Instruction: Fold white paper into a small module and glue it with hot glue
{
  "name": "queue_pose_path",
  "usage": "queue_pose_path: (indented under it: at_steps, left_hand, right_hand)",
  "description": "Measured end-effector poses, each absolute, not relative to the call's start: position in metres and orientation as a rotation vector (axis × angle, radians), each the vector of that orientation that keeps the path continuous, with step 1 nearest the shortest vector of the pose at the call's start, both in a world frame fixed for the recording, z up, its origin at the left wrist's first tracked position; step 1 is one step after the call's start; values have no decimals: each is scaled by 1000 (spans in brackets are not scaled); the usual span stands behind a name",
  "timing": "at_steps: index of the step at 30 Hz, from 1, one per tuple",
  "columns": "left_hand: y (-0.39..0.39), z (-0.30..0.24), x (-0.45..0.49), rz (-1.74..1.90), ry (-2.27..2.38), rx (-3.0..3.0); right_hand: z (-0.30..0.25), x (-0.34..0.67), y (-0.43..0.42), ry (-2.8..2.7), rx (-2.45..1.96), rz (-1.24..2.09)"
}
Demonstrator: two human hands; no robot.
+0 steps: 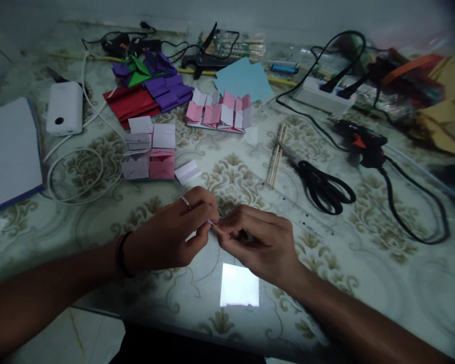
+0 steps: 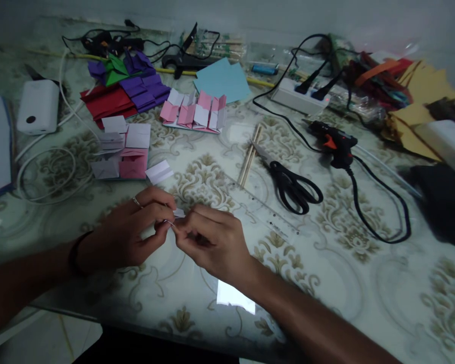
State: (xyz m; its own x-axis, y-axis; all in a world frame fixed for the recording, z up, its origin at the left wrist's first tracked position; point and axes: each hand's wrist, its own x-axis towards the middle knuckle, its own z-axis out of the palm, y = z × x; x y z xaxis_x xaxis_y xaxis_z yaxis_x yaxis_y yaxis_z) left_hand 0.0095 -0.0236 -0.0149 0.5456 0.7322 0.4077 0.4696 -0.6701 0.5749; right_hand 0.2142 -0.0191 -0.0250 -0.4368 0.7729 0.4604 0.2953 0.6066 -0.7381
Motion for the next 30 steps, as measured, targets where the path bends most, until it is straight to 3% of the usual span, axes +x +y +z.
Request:
queue_pose_path:
  at_steps: [30]
  left_hand:
    - [-7,-13,1,781,1054,2138]
  right_hand:
    - [-40,219,-3,-1965,-888,838]
